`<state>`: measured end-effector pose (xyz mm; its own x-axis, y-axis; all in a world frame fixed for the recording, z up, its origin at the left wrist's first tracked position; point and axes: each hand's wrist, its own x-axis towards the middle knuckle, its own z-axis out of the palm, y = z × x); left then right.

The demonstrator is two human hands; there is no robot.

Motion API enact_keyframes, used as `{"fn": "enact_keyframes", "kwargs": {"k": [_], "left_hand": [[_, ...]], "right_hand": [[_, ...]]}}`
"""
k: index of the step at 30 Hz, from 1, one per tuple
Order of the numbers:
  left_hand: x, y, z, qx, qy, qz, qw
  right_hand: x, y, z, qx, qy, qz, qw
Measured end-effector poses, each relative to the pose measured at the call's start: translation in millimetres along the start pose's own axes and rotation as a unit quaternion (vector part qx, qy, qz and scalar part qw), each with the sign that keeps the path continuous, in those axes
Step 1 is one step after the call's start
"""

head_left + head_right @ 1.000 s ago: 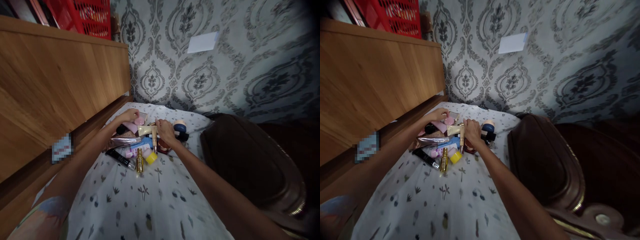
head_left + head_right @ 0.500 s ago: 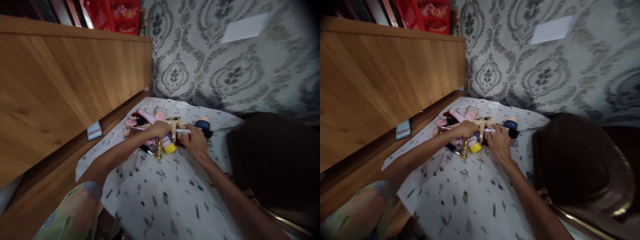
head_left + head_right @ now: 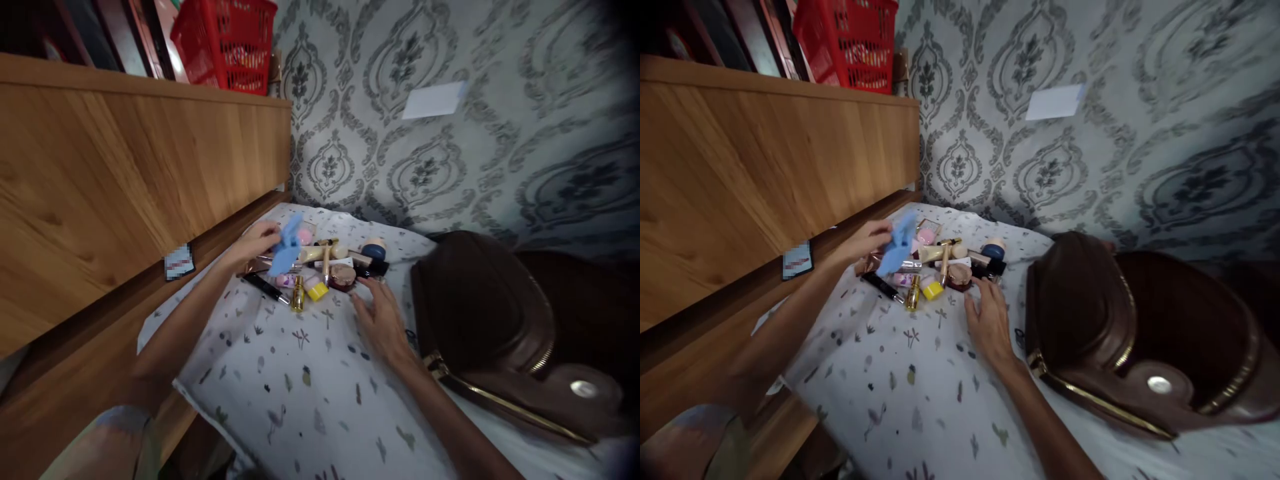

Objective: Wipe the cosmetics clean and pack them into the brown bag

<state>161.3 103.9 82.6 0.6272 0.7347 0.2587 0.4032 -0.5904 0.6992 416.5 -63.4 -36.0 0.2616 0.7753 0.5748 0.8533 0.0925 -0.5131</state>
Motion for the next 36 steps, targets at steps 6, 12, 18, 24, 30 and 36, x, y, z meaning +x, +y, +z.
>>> {"fn": "enact_keyframes", "kwargs": {"k": [6,12,18,24,30,36], "left_hand": [[-72,-53,8,0.101,-0.089,-0.022,0.991],[-51,-62,34,0.139,-0.001,-0.014,0.990],[-47,-48,40,0.162,0.028,0.004,0.986],[-62,2,64,0.177,0.081,0.074,0.978],[-63,21,126,0.235,-0.007,0.272,0.933],[-60,6,144,0.263,0.006,0.277,0.924]], "right_hand": [[-36,-2,-7,-0.010,-0.047,0.006,0.999],[-39,-2,-7,-0.011,-0.051,0.004,0.999],[-36,-2,-12,-0.020,-0.064,0.008,0.998],[-34,-8,-14,-0.035,-0.102,0.019,0.994],[-34,-8,-14,-0.049,-0.102,0.006,0.994],[-34,2,-8,-0.051,-0.079,-0.018,0.995]]}}
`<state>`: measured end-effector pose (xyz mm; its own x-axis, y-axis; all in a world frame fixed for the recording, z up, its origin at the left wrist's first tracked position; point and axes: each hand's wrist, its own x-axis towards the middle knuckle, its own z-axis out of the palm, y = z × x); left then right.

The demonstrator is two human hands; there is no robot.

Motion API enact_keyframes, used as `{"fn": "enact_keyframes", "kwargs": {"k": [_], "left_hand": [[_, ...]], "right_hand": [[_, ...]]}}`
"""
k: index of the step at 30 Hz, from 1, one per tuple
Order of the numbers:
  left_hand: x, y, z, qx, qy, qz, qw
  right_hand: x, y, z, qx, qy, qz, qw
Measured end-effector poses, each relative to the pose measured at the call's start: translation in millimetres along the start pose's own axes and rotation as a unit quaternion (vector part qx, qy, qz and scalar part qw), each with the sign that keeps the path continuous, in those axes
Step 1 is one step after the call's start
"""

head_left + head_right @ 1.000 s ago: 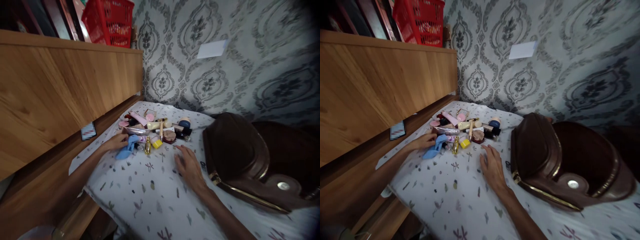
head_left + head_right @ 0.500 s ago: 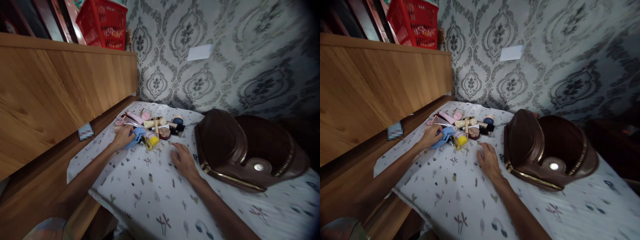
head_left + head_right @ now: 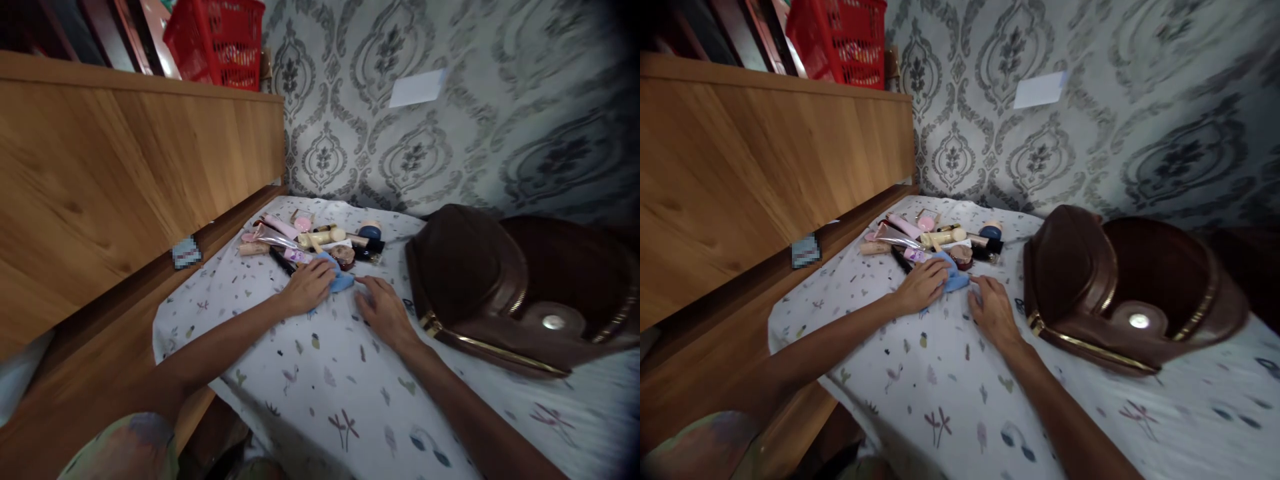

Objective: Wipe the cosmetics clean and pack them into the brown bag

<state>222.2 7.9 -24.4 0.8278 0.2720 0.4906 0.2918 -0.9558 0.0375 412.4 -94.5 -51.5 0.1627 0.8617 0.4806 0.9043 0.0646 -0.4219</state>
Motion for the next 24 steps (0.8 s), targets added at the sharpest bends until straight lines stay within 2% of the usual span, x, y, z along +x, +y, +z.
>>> {"fn": "enact_keyframes", "kwargs": {"k": [11,16,20,24], "left_hand": [[1,1,-6,-0.019,-0.019,-0.013,1.000],[1,0,-5,-0.074,-0.043,-0.027,0.996],[1,-9,5,-0.130,-0.054,-0.037,0.989],[0,-24,21,-0.151,-0.050,-0.037,0.987]], "right_hand": [[2,2,1,-0.005,-0.009,0.017,1.000],[-2,-8,-6,-0.012,-0.051,0.034,0.998],[-3,-5,0,-0.008,-0.058,0.038,0.998],[-3,9,13,-0.005,-0.028,0.033,0.999]]}}
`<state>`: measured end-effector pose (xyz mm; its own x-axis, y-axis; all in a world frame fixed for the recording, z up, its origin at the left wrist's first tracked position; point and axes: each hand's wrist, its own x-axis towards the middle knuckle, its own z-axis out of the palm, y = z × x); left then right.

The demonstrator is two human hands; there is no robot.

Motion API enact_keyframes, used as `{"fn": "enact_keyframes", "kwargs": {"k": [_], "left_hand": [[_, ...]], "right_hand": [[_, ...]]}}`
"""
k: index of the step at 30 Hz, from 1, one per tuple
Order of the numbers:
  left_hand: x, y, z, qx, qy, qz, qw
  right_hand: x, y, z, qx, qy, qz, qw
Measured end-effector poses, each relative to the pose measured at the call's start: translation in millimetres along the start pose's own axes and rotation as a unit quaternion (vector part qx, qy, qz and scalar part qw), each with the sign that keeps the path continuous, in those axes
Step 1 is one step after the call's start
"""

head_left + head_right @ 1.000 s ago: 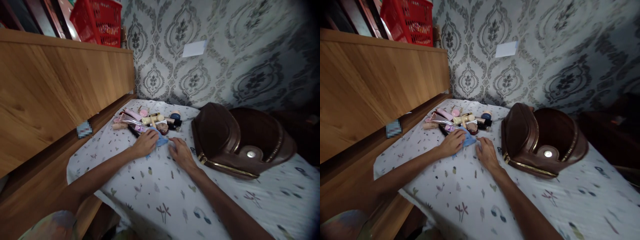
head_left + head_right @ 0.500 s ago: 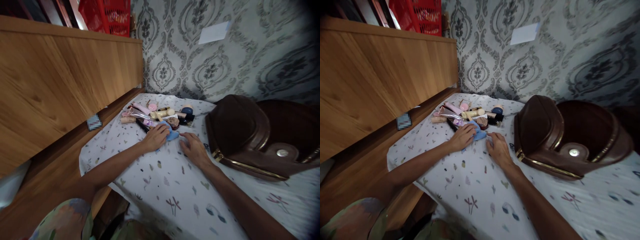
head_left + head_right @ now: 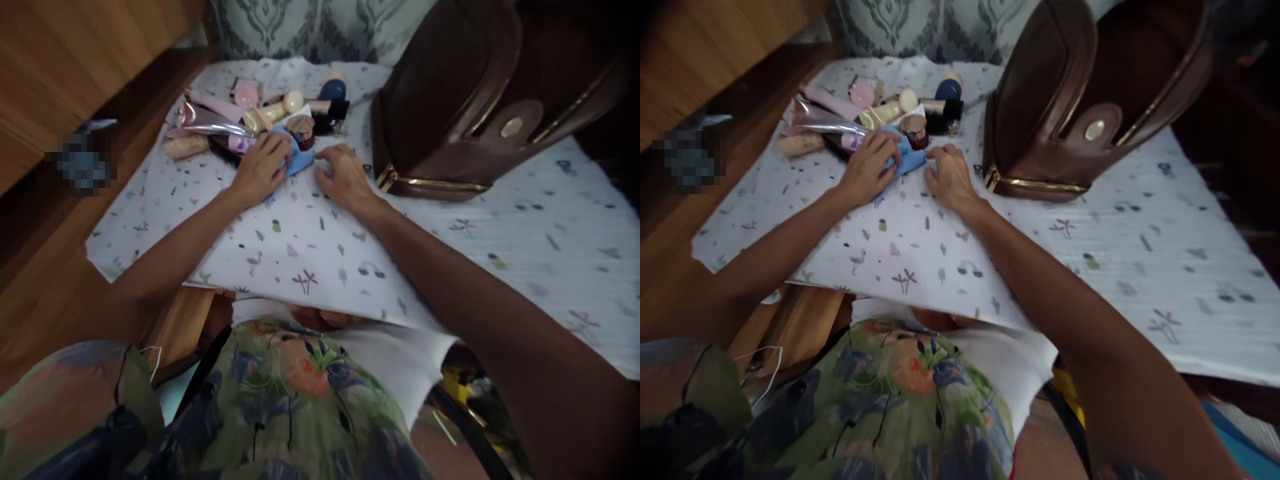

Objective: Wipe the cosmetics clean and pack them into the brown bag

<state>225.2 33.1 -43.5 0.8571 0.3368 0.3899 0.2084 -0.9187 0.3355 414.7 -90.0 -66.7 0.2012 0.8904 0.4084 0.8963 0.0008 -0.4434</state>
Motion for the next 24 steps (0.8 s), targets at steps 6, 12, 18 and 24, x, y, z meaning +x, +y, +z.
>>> {"fn": "enact_keyframes", "kwargs": {"k": [6,12,18,24], "left_hand": [[-2,1,-2,0.044,0.036,0.051,0.997],[-2,11,-6,0.072,0.049,0.065,0.994],[-1,8,-4,0.074,0.055,0.078,0.993],[-2,13,-7,0.100,0.066,0.069,0.990]], "right_hand": [[3,2,7,-0.006,0.018,0.002,1.000],[5,-3,7,-0.009,0.023,0.018,1.000],[4,-4,4,-0.011,0.016,0.019,1.000],[2,-14,-9,-0.024,-0.006,0.007,1.000]]}}
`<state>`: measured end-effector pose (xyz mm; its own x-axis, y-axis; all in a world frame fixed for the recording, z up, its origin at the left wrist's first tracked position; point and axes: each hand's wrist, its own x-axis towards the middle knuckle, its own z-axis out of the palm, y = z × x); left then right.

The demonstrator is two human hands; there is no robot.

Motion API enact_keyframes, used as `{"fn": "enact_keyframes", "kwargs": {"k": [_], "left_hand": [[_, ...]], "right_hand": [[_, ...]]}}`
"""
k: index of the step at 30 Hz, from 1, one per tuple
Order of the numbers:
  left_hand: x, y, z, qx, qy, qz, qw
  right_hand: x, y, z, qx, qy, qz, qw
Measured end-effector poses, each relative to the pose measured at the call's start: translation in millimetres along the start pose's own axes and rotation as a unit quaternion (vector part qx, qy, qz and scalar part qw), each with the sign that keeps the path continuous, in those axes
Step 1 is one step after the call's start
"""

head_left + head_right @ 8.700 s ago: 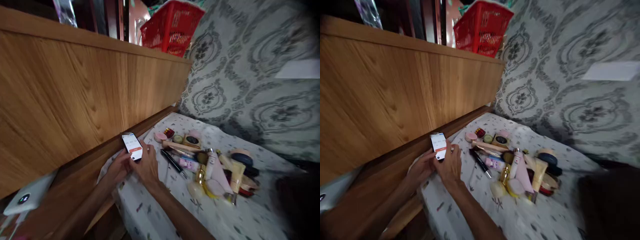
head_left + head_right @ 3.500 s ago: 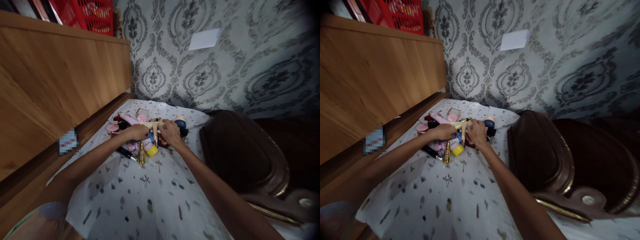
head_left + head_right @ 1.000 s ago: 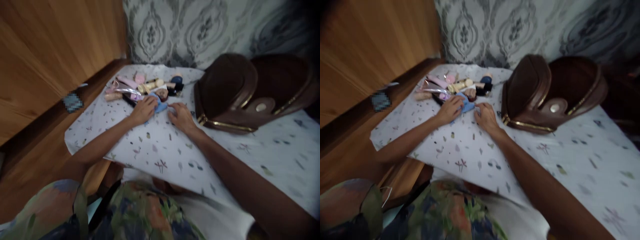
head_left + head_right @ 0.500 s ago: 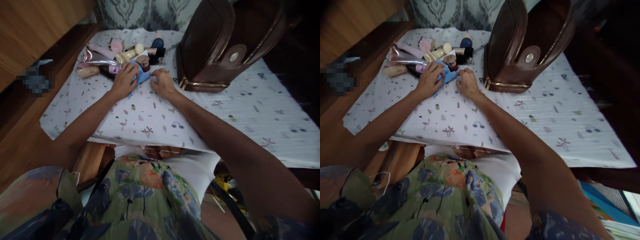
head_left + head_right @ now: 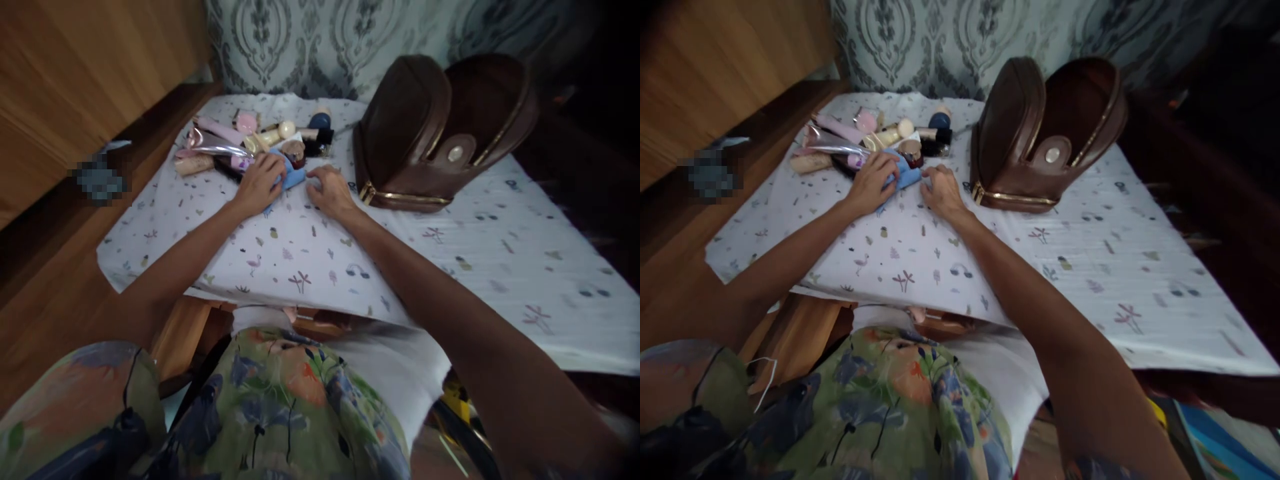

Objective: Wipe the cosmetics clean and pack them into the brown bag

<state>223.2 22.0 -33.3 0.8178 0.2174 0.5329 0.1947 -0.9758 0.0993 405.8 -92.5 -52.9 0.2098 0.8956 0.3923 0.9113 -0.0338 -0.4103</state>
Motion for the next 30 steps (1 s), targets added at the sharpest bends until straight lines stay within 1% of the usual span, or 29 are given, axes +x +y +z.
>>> {"fn": "enact_keyframes", "kwargs": {"k": [2,5,8,10,13,17,21,23,27,30], "left_hand": [[1,4,-4,0.017,-0.009,-0.007,1.000],[2,8,-8,0.039,-0.026,-0.017,0.999],[3,10,-10,0.057,-0.043,-0.031,0.997],[3,11,-11,0.070,-0.049,-0.040,0.996],[3,14,-14,0.094,-0.046,-0.035,0.994],[3,24,-19,0.123,-0.052,0.000,0.991],[4,39,-16,0.114,-0.083,0.078,0.987],[5,46,-13,0.112,-0.101,0.103,0.983],[8,50,-10,0.099,-0.107,0.118,0.982],[8,46,-10,0.079,-0.100,0.133,0.983]], "right_hand": [[-1,-4,-4,0.000,-0.003,-0.007,1.000],[-1,-6,-7,0.010,0.016,-0.030,0.999],[0,-2,-6,0.016,0.033,-0.051,0.998],[1,2,-4,0.000,0.035,-0.063,0.997],[2,8,0,-0.017,0.035,-0.086,0.996],[3,14,5,-0.033,0.043,-0.108,0.993],[10,19,7,-0.017,0.035,-0.117,0.992],[15,21,7,0.004,0.029,-0.108,0.994],[21,23,10,0.044,0.039,-0.068,0.996],[20,23,14,0.061,0.049,-0.087,0.993]]}}
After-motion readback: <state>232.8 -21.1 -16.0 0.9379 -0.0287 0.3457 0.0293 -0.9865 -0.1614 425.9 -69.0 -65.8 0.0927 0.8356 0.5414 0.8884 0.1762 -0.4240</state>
